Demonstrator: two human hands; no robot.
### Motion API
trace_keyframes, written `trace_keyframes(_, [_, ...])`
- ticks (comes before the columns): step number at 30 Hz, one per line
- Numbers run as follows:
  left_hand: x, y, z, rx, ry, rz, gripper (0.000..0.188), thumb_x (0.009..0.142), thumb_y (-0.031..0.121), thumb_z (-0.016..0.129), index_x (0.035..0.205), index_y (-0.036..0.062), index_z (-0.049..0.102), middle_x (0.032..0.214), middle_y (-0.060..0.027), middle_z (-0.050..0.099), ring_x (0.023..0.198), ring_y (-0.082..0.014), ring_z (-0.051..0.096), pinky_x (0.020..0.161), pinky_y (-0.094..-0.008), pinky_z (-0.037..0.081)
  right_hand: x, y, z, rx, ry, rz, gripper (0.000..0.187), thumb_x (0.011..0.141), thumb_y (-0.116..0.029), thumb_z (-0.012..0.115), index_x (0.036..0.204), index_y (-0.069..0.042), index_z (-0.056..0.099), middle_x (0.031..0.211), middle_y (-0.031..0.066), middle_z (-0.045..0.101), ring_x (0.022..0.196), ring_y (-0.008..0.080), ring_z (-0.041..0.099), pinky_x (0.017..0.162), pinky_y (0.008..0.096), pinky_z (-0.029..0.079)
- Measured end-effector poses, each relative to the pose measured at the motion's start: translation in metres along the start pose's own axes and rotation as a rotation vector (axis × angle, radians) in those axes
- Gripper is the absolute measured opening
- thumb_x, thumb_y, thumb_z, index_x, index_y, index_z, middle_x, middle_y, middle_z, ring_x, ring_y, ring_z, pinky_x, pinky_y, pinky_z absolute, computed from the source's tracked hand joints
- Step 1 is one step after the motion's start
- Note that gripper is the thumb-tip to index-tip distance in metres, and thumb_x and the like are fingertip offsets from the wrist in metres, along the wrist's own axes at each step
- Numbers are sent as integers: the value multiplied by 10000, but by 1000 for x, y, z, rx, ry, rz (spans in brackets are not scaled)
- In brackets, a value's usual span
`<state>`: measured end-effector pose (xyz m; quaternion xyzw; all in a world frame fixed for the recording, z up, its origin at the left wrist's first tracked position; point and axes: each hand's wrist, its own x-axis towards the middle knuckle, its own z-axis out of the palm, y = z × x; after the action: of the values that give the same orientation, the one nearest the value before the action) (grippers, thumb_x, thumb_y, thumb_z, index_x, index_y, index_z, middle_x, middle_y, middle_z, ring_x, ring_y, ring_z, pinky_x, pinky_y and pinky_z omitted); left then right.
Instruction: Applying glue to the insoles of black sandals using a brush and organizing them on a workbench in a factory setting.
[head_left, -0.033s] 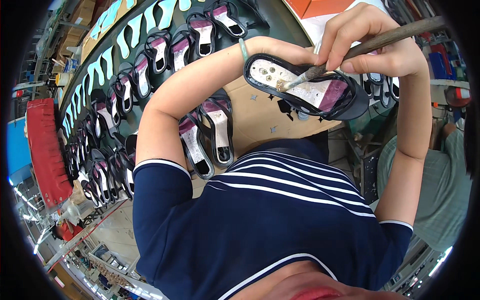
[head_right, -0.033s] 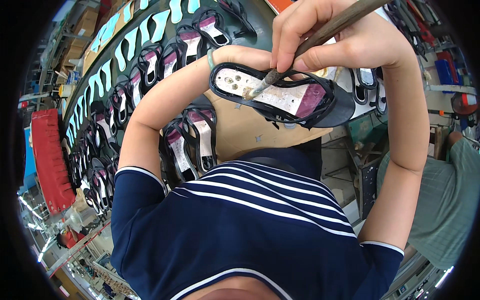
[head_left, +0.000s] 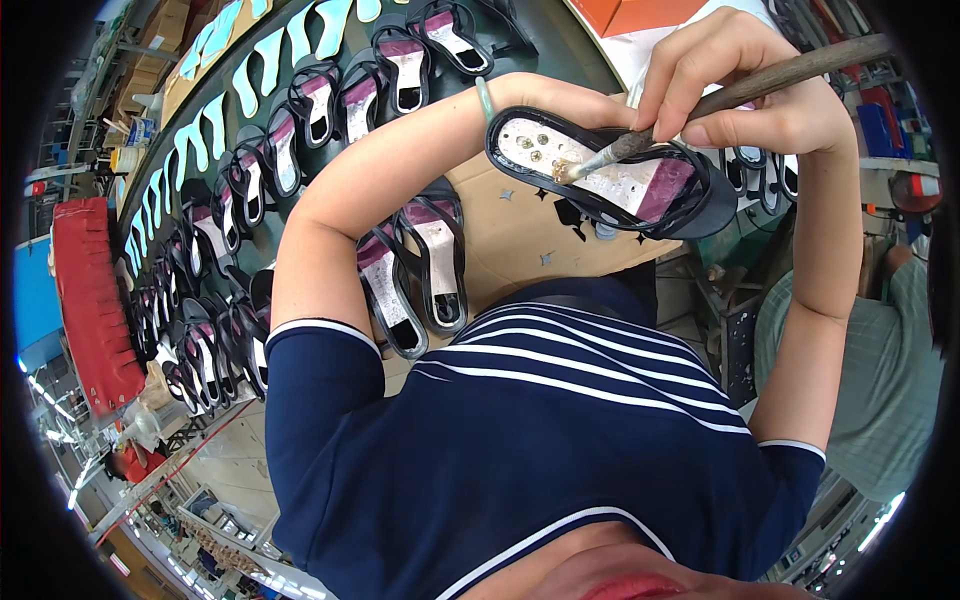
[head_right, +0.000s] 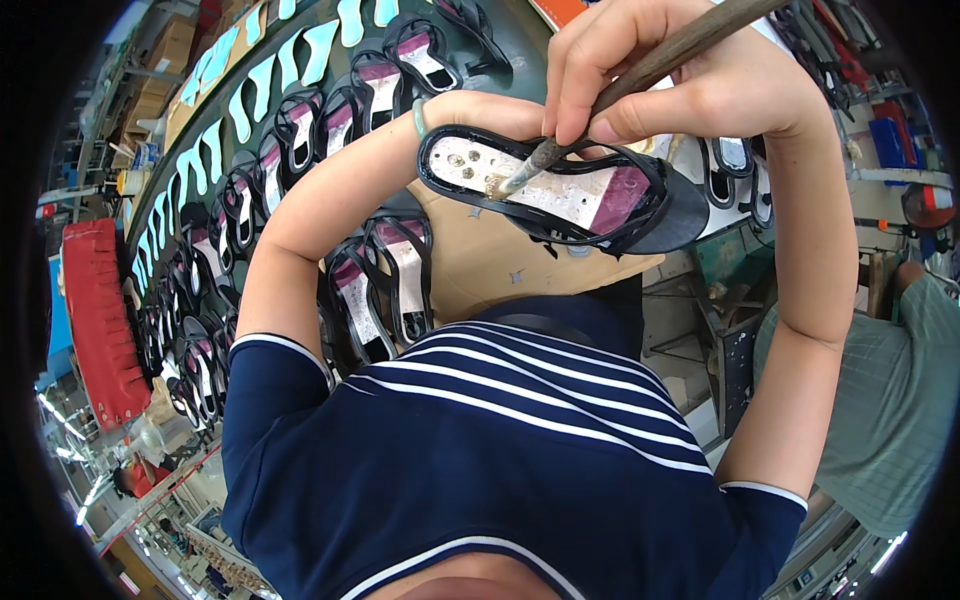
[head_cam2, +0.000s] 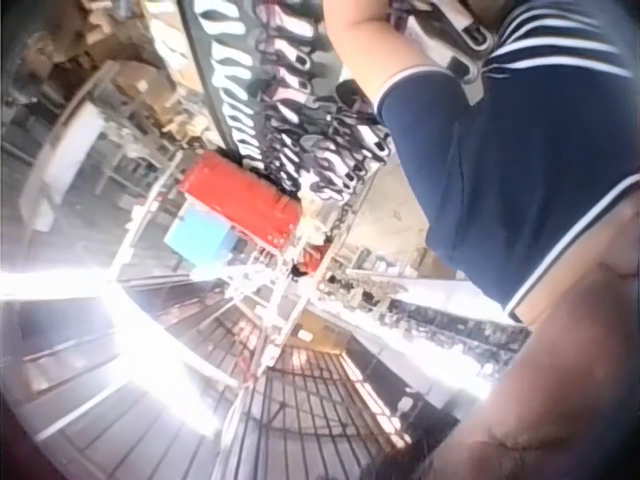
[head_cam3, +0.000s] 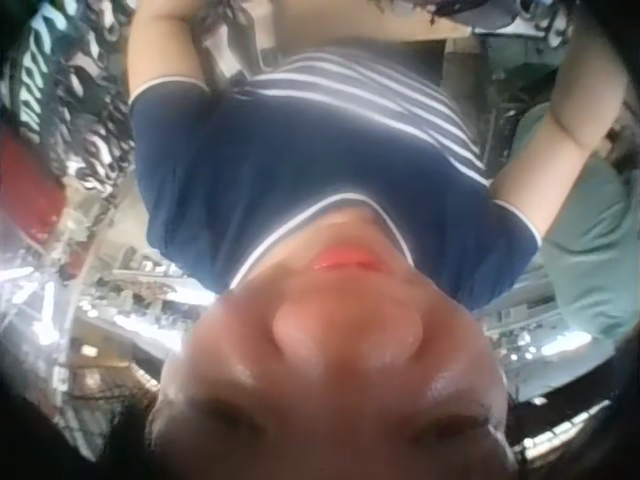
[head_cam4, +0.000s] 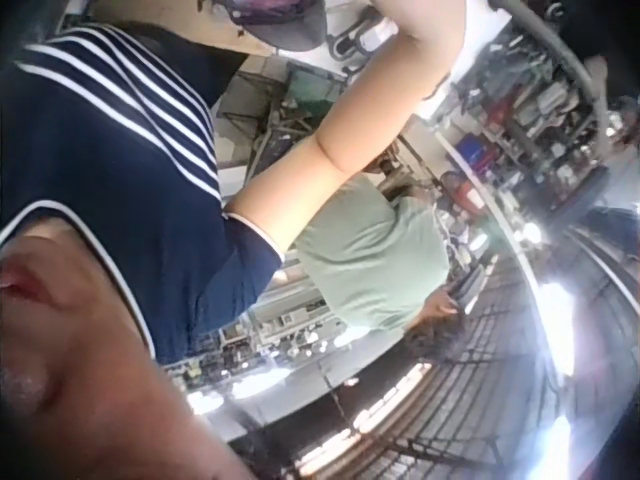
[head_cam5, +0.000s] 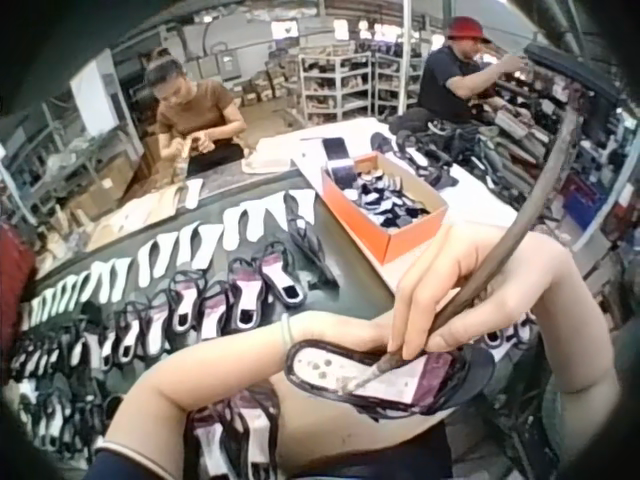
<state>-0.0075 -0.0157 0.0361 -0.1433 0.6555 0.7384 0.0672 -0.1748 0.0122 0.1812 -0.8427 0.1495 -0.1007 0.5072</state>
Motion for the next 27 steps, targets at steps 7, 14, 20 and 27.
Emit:
trace_keyframes(7, [-12, 15, 7, -8, 72, -67, 546, 987, 464, 414, 1356, 65, 463, 1229, -11, 563, 1012, -52, 545, 855, -184, 451, -23, 17, 9, -89, 87, -15, 128, 660, -38, 664, 768, 18, 702, 864, 170, 681, 751, 225, 648, 676, 311, 499])
trace_keyframes(14, [-6, -7, 3, -591, 130, -257, 504, 972, 469, 451, 1302, 95, 525, 1030, 3, 649, 780, -36, 618, 689, -187, 525, -53, 30, 12, -43, 130, 86, 141, 666, 0, 663, 796, 41, 699, 828, 169, 672, 787, 230, 642, 738, 307, 498])
trace_keyframes(20, [-22, -26, -18, -619, 319, -226, 535, 951, 471, 489, 1195, 3, 581, 1037, -59, 669, 819, -101, 672, 712, -253, 565, -102, 11, 1, -131, 598, -206, 305, 815, -166, 498, 997, 44, 624, 1054, 252, 593, 983, 325, 561, 877, 398, 444])
trace_keyframes(27, [-65, -33, -31, -727, 453, -34, 637, 948, 504, 470, 1279, -38, 519, 1144, -95, 642, 924, -105, 646, 827, -226, 522, -100, 5, 14, -159, 567, -276, 282, 843, -132, 495, 1002, 58, 631, 1047, 284, 597, 982, 336, 607, 860, 385, 496])
